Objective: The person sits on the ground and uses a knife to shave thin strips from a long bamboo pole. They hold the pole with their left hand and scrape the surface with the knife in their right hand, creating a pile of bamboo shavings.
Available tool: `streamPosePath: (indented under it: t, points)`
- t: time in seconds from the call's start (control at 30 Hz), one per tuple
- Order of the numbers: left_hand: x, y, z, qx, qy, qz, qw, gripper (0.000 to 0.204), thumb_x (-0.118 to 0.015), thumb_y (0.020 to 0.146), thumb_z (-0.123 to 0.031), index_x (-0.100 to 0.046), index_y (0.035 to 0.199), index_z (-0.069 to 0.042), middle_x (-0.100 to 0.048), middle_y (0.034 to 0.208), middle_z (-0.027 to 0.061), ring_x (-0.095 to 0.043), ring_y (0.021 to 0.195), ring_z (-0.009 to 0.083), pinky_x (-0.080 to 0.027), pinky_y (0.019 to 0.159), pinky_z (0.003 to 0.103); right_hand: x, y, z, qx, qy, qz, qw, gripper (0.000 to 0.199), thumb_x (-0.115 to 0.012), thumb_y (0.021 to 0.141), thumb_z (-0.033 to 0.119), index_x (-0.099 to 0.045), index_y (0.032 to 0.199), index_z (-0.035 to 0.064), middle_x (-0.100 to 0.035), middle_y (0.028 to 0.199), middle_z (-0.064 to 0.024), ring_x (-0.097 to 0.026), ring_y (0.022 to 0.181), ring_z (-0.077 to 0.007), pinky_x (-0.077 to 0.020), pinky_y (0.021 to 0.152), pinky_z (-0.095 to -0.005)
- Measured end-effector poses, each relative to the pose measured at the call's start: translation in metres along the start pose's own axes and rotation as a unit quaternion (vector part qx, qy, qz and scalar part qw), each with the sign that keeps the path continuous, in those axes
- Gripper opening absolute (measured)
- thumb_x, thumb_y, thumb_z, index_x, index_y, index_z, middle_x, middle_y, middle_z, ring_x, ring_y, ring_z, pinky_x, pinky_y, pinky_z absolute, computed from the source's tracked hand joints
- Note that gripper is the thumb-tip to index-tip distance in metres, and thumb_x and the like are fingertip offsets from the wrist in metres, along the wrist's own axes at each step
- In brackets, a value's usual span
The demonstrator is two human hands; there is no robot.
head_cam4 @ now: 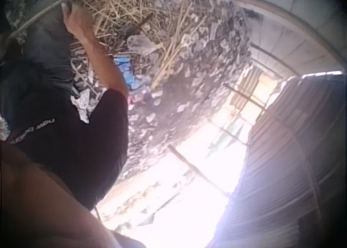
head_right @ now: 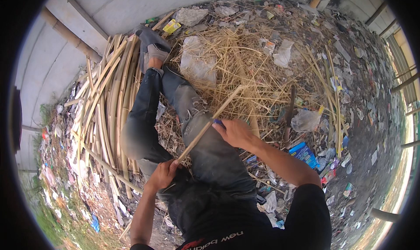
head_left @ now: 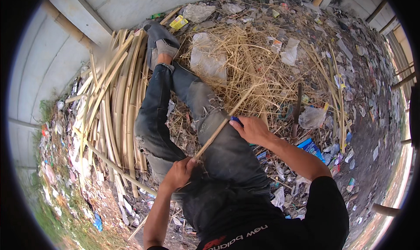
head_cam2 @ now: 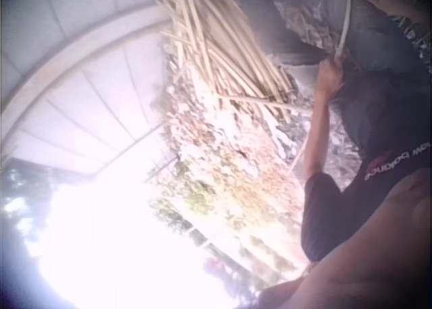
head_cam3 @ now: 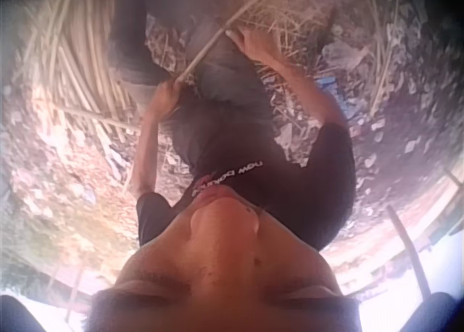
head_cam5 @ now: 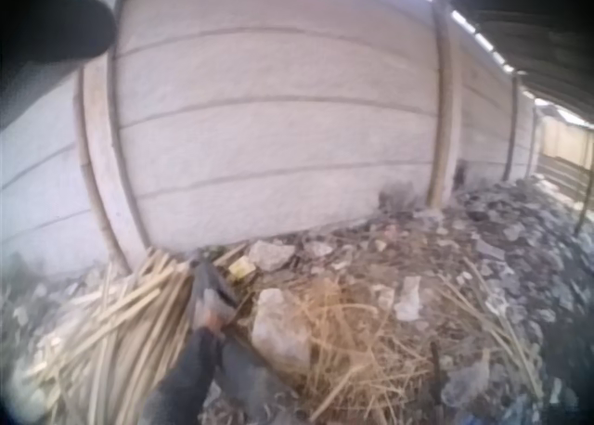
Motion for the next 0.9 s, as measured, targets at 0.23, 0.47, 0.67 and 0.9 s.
streamPosePath:
  t: [0.23, 0.47, 0.67, 0.9]
  points:
    - [0.008, -0.017, 0.021, 0.105, -0.103, 0.092, 0.985, 0.065, -0.036, 0.115, -0.052, -0.072, 0.104, 0.002, -0.055, 0.059, 0.0065, -0.059, 0.055, 0.0170, -0.050, 0.059, 0.037, 0.101, 0.032, -0.200, -0.182, 0.067, -0.202, 0.960, 0.064, -0.047, 0.113, 0.050, -0.060, 0.075, 0.0000, -0.045, 0.053, -0.0113, -0.047, 0.047, -0.0306, -0.0363, 0.052, -0.0487]
    - [0.002, -0.010, 0.023, 0.099, -0.114, 0.110, 0.982, 0.068, -0.033, 0.115, -0.055, -0.070, 0.106, 0.001, -0.054, 0.058, 0.0040, -0.054, 0.049, 0.0137, -0.047, 0.052, 0.033, 0.010, 0.012, -0.018, -0.009, 0.032, -0.036, 0.999, 0.057, -0.050, 0.110, 0.051, -0.071, 0.092, 0.0010, -0.065, 0.070, -0.0221, -0.066, 0.067, -0.0433, -0.0513, 0.064, -0.0526]
    - [0.012, -0.019, 0.020, 0.085, -0.073, 0.087, 0.990, 0.067, -0.036, 0.115, -0.053, -0.072, 0.100, 0.000, -0.057, 0.058, 0.0076, -0.061, 0.056, 0.0207, -0.051, 0.062, 0.038, 0.086, 0.048, -0.197, -0.260, 0.049, -0.118, 0.957, 0.071, -0.046, 0.111, 0.056, -0.062, 0.073, -0.0014, -0.054, 0.058, -0.0172, -0.057, 0.055, -0.0334, -0.0445, 0.059, -0.0518]
    - [0.009, -0.010, 0.016, 0.036, -0.033, 0.035, 0.998, 0.058, -0.041, 0.115, -0.046, -0.071, 0.100, 0.000, -0.064, 0.067, 0.0186, -0.068, 0.067, 0.0382, -0.053, 0.070, 0.047, 0.041, 0.019, -0.030, -0.044, 0.114, -0.076, 0.990, 0.060, -0.053, 0.110, 0.052, -0.067, 0.086, -0.0020, -0.055, 0.060, -0.0165, -0.057, 0.055, -0.0357, -0.0450, 0.059, -0.0491]
Point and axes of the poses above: each hand's wrist, its own y-axis towards the middle knuckle, its own x-axis out of the back of the hand, z = x × y, the point moved 8 cm from there along y, towards the middle knuckle
